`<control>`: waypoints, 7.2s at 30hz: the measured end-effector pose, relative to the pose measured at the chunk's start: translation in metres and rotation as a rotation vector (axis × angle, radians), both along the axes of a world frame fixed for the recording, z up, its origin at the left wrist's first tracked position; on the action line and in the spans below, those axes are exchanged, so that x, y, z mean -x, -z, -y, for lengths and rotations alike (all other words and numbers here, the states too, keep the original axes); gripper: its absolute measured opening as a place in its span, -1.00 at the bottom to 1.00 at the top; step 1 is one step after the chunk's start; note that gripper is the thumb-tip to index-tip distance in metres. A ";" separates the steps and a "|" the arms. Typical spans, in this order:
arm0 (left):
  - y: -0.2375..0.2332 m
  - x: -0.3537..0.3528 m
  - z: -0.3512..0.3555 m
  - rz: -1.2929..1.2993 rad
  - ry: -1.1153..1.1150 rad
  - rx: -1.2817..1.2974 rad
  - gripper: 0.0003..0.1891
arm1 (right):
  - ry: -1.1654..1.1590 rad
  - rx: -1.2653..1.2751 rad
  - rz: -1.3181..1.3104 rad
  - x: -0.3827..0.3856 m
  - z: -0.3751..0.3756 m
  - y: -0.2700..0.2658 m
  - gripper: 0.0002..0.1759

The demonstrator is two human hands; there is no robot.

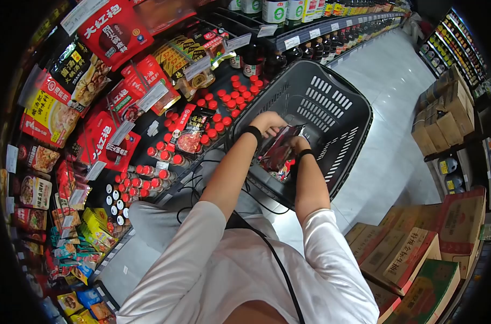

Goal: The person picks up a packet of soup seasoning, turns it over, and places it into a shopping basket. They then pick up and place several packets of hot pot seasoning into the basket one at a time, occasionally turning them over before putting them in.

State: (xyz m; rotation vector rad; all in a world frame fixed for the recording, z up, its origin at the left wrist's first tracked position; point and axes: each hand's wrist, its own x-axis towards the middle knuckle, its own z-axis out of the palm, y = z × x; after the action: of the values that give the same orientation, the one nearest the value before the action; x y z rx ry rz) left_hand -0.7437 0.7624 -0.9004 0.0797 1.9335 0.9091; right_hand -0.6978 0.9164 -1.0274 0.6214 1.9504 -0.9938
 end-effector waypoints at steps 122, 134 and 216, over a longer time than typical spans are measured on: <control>-0.250 -0.102 0.471 -1.449 -0.684 -0.346 -0.18 | -0.381 1.106 -1.025 0.026 0.450 -0.396 -0.53; -0.255 -0.138 0.448 -1.398 -0.660 -0.278 -0.21 | -0.448 1.007 -1.124 0.001 0.429 -0.393 -0.48; 0.071 -0.014 -0.050 -0.016 -0.543 -0.840 -0.74 | -0.290 -0.666 -0.342 0.029 0.009 -0.093 -0.51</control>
State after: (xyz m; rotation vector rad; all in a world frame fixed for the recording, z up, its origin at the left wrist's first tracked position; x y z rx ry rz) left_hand -0.7297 0.8128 -0.9709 0.0492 1.4762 2.0417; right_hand -0.7270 0.9070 -0.9348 0.5176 2.6090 -0.2606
